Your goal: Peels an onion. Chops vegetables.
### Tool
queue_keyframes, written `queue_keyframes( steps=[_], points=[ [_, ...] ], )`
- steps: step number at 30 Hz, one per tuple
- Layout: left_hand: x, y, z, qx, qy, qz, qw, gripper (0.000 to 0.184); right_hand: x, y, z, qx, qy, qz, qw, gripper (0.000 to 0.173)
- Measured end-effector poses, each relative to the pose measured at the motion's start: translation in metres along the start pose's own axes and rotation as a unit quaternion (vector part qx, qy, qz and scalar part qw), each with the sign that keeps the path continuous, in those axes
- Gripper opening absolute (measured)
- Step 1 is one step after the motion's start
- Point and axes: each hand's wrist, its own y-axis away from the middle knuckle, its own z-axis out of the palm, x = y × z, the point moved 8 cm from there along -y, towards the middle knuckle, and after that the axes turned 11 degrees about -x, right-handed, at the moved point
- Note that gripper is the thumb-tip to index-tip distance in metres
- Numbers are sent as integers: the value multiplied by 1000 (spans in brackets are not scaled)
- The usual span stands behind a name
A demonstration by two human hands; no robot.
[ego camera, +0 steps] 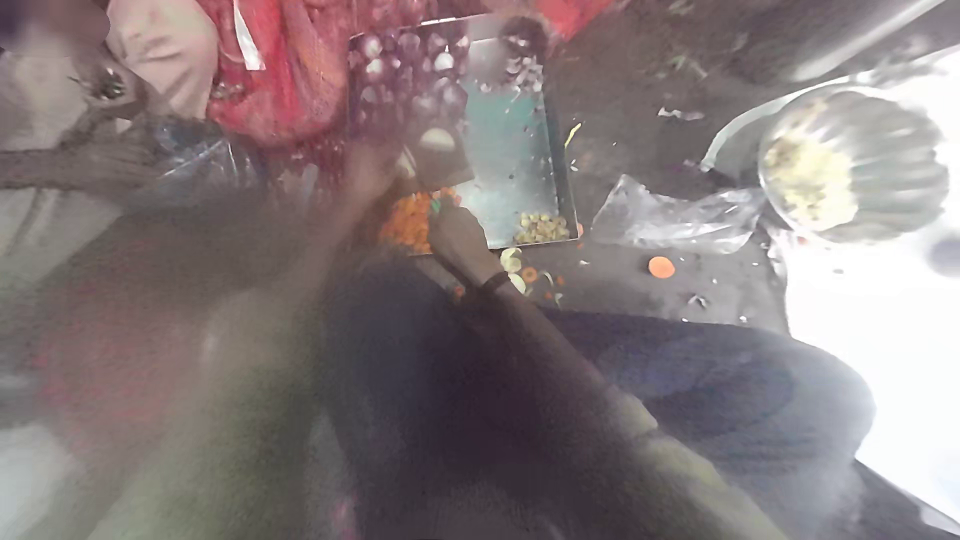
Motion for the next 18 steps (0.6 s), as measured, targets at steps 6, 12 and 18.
queue_keyframes(
  steps=[6,12,18],
  points=[
    [-1,-4,-1,-4,-19,7,1000,37,-7,-4,12,13,7,21,1000,38],
    [2,-4,0,-32,-13,11,999,31,-50,58,-23,-95,27,-16,995,40],
    [-2,-9,-1,-17,-11,18,1000,28,-41,-11,-11,-106,53,35,992,41]
  ],
)
